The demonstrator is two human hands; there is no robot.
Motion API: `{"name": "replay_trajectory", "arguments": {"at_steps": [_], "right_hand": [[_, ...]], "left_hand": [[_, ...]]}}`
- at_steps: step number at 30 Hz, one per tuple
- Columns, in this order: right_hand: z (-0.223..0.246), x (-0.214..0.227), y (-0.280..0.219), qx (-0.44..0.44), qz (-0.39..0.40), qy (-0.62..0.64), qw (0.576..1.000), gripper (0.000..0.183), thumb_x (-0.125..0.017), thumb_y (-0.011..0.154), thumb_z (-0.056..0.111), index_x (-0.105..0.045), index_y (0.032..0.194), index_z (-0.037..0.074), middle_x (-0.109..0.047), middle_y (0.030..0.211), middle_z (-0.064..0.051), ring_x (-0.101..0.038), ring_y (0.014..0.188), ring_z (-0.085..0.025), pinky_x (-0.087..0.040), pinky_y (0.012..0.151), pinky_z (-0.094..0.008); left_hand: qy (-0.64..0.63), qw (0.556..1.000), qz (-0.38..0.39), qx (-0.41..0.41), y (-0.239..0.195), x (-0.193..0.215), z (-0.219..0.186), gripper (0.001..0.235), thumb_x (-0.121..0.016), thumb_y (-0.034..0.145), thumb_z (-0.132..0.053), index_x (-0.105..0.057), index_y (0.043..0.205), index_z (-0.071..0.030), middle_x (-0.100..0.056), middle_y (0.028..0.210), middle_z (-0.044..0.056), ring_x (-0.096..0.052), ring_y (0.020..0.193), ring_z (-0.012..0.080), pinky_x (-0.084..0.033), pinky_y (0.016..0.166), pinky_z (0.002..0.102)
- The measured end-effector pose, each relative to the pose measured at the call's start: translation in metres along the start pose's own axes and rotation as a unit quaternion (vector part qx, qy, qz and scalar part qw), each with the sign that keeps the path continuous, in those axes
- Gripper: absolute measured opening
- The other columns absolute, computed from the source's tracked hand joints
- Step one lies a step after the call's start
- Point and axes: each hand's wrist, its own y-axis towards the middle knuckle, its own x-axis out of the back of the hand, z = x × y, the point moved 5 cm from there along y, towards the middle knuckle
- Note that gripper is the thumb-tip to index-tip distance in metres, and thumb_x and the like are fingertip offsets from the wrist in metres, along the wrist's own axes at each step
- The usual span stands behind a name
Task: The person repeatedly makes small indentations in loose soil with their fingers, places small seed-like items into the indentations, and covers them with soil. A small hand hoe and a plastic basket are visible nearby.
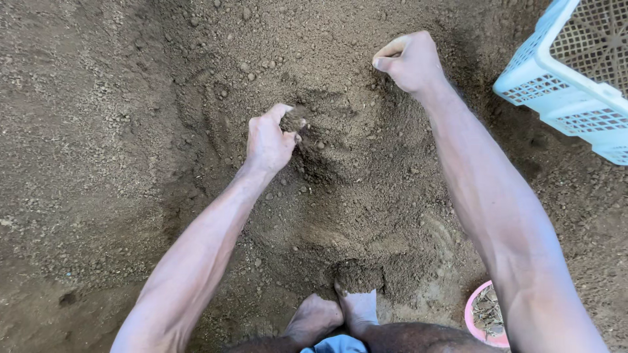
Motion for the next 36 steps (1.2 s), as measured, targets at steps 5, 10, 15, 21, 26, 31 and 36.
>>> {"name": "replay_trajectory", "arguments": {"at_steps": [5,10,15,21,26,31,36], "right_hand": [[0.003,-0.012,0.006,-0.012,0.024,-0.022,0.999,0.009,-0.081,0.086,0.01,-0.081,0.095,0.007,-0.075,0.087,-0.006,-0.064,0.072,-0.01,-0.053,0.07,-0.03],[-0.02,0.0,-0.005,-0.1,0.028,0.257,0.961,0.004,-0.079,0.091,0.009,-0.078,0.095,0.01,-0.06,0.071,-0.001,-0.039,0.052,-0.007,-0.027,0.046,-0.025],[-0.04,0.032,-0.049,-0.021,0.071,0.538,0.84,0.007,-0.068,0.101,0.003,-0.068,0.094,0.003,-0.063,0.077,-0.005,-0.047,0.056,-0.009,-0.033,0.05,-0.024],[-0.079,0.043,-0.12,-0.072,0.04,0.572,0.816,0.01,-0.057,0.103,0.001,-0.066,0.099,0.002,-0.067,0.084,-0.01,-0.057,0.062,-0.014,-0.043,0.054,-0.026],[-0.145,0.06,-0.223,-0.117,-0.039,0.517,0.847,0.009,-0.058,0.096,-0.003,-0.065,0.097,0.002,-0.065,0.084,-0.01,-0.056,0.062,-0.014,-0.041,0.051,-0.027],[-0.229,0.109,-0.381,-0.267,-0.073,0.209,0.938,0.01,-0.061,0.09,-0.001,-0.069,0.096,0.0,-0.063,0.081,-0.009,-0.054,0.066,-0.014,-0.042,0.054,-0.029],[-0.281,0.124,-0.516,-0.416,-0.015,-0.094,0.904,0.023,-0.073,0.094,0.018,-0.079,0.11,0.004,-0.076,0.086,-0.018,-0.07,0.076,-0.025,-0.056,0.071,-0.041]], "left_hand": [[0.016,1.0,0.003,0.021,-0.001,-0.003,-0.007,0.016,-0.073,0.088,0.001,-0.071,0.102,-0.006,-0.078,0.095,0.008,-0.074,0.074,0.0126,-0.057,0.053,0.029],[-0.012,0.995,-0.022,-0.093,-0.005,-0.005,-0.026,0.023,-0.073,0.091,0.002,-0.069,0.111,-0.009,-0.078,0.102,0.008,-0.075,0.093,0.0149,-0.063,0.073,0.03],[0.135,0.913,-0.018,-0.386,-0.032,-0.034,-0.072,0.045,-0.079,0.09,-0.012,-0.061,0.131,-0.011,-0.056,0.147,0.014,-0.05,0.141,0.0295,-0.041,0.118,0.059],[0.333,0.739,0.211,-0.547,-0.052,-0.107,-0.107,0.066,-0.079,0.072,-0.044,-0.064,0.132,-0.022,-0.037,0.156,0.002,-0.031,0.146,0.0237,-0.018,0.112,0.079],[0.446,0.79,0.179,-0.379,0.011,-0.095,-0.085,0.055,-0.076,0.08,0.002,-0.067,0.128,-0.024,-0.048,0.152,0.003,-0.044,0.141,0.0256,-0.031,0.121,0.069],[0.288,0.907,0.031,-0.304,0.045,-0.056,-0.081,0.057,-0.066,0.077,0.015,-0.068,0.124,-0.017,-0.056,0.138,0.019,-0.062,0.119,0.0368,-0.06,0.094,0.046],[0.268,0.944,0.057,-0.183,0.05,-0.033,-0.06,0.026,-0.065,0.096,0.002,-0.067,0.12,-0.007,-0.072,0.107,0.016,-0.074,0.097,0.0282,-0.062,0.089,0.044]]}}
